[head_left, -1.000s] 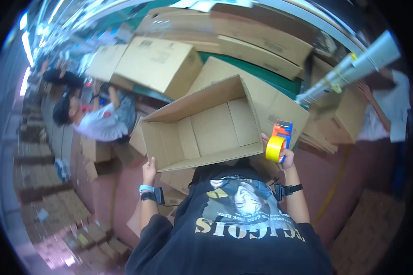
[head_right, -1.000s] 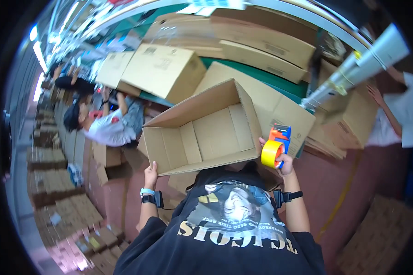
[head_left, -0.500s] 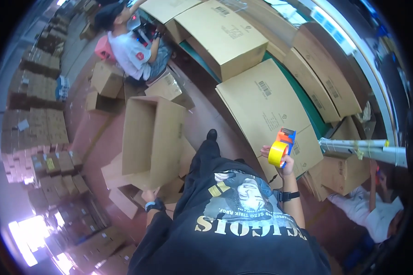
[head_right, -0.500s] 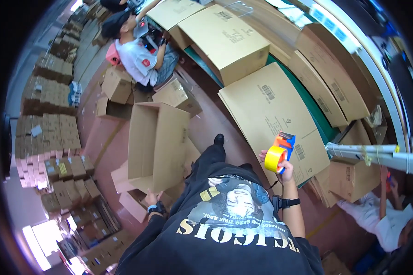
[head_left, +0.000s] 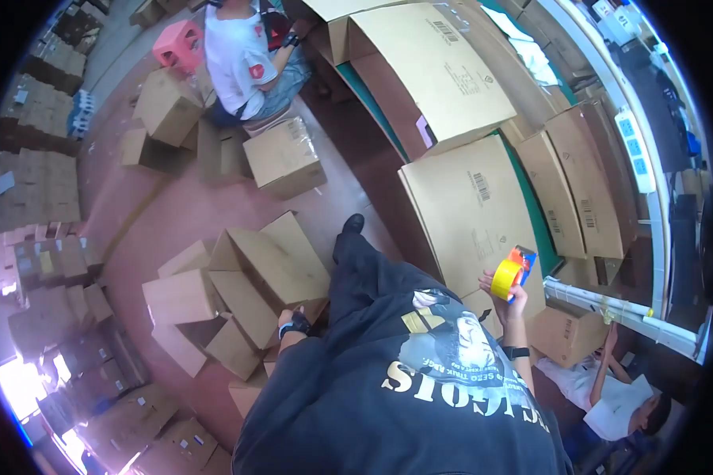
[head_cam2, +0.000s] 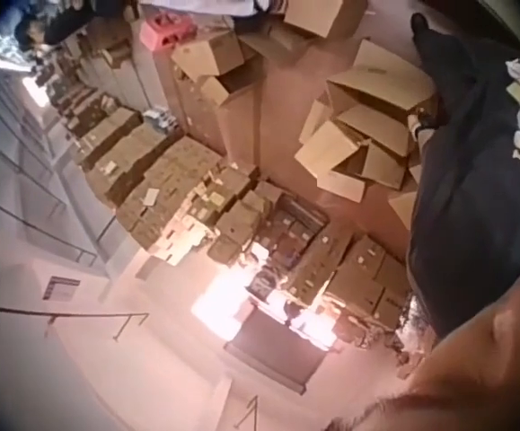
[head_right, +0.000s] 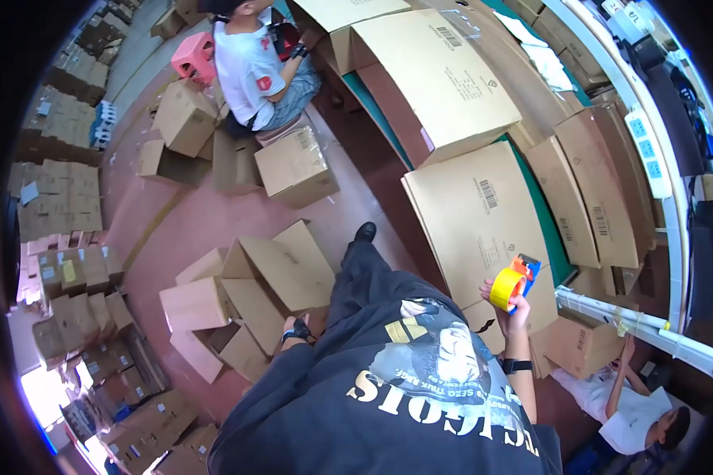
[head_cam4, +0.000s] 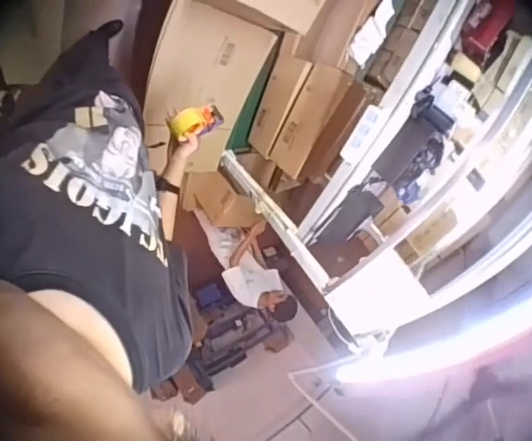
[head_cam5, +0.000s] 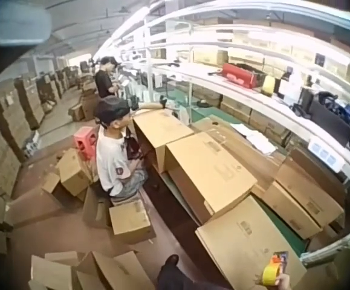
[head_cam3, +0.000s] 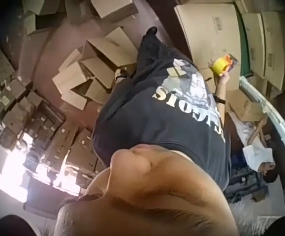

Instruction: The person packs boxes by placing microphones inside, folding the flaps, and sealing them with a tape dispenser. They then move the sealed boxes to the floor, pick up a new cardboard box, and repeat the process of filling, folding, and taping.

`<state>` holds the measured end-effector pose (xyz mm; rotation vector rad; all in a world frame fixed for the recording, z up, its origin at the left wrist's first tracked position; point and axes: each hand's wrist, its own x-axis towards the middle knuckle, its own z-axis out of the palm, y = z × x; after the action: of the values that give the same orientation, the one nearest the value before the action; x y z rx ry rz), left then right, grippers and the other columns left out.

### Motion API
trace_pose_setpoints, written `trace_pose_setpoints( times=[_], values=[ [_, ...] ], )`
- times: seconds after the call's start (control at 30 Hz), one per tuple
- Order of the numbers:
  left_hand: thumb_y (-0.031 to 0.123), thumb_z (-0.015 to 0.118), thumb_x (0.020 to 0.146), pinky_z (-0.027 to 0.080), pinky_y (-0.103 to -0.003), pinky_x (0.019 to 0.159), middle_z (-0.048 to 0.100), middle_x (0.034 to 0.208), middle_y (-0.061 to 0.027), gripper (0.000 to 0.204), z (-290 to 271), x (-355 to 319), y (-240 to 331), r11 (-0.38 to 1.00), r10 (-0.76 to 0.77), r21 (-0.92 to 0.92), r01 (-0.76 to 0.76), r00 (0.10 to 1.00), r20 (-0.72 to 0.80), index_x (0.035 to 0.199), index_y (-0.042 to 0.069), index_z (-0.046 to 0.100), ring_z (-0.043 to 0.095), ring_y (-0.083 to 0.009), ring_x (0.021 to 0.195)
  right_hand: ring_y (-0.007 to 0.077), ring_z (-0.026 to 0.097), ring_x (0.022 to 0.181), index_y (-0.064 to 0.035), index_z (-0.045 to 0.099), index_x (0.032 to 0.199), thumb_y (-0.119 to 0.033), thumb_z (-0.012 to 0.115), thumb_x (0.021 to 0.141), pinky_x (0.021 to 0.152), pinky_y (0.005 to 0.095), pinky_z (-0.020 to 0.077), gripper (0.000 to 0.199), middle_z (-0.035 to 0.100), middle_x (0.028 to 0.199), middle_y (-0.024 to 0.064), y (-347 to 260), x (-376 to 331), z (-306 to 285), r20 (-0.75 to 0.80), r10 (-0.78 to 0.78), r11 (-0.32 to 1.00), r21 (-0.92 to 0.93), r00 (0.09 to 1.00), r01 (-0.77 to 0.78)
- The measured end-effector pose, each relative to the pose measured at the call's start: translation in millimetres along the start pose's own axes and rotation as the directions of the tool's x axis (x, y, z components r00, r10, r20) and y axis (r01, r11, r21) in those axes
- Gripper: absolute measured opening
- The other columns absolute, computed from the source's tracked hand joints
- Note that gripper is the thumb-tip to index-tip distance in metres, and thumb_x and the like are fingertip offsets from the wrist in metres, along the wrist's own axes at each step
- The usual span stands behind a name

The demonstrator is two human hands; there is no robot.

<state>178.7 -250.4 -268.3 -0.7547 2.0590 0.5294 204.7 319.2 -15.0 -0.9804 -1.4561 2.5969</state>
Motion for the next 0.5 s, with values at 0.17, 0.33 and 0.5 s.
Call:
trace_pose_setpoints(
  times=[0.17, 0.33, 0.5],
  values=[
    [0.038, 0.05, 0.091, 0.049, -0.046, 0.095, 0.064, 0.125, -0.0199, 0.046, -40, 74, 5, 0.972, 0.21, 0.091, -0.217, 0.974, 0.082, 0.118, 0.005, 0.068, 0.061, -0.0358, 0.114, 0.0372, 0.062, 0.107, 0.007, 0.053, 0.125, -0.03, 0.054, 0.066, 0.1, 0.045, 0.0458, 0.07, 0.063, 0.116, 0.0219, 8, 67, 61, -0.045, 0.011, 1.0, 0.001, 0.999, -0.011],
    [0.035, 0.049, 0.089, 0.046, -0.045, 0.097, 0.065, 0.117, -0.0228, 0.042, -134, 132, 163, 0.931, 0.326, 0.129, -0.341, 0.937, 0.124, 0.11, 0.005, 0.07, 0.06, -0.0391, 0.114, 0.0361, 0.062, 0.104, 0.0031, 0.057, 0.121, -0.014, 0.059, 0.066, 0.097, 0.0415, 0.0476, 0.058, 0.063, 0.112, 0.0214, -23, 83, 122, -0.208, -0.04, 0.888, -0.456, 0.977, -0.061],
    [0.029, 0.054, 0.094, 0.05, -0.048, 0.089, 0.067, 0.109, -0.0211, 0.028, -245, 97, 429, 0.596, 0.799, 0.17, -0.785, 0.601, -0.024, 0.105, 0.006, 0.067, 0.063, -0.0397, 0.104, 0.0355, 0.053, 0.114, 0.0012, 0.06, 0.117, -0.02, 0.072, 0.067, 0.1, 0.0389, 0.0432, 0.055, 0.053, 0.118, 0.0205, -38, 140, 188, 0.088, -0.091, 0.4, -0.909, 0.992, 0.117]
  ],
)
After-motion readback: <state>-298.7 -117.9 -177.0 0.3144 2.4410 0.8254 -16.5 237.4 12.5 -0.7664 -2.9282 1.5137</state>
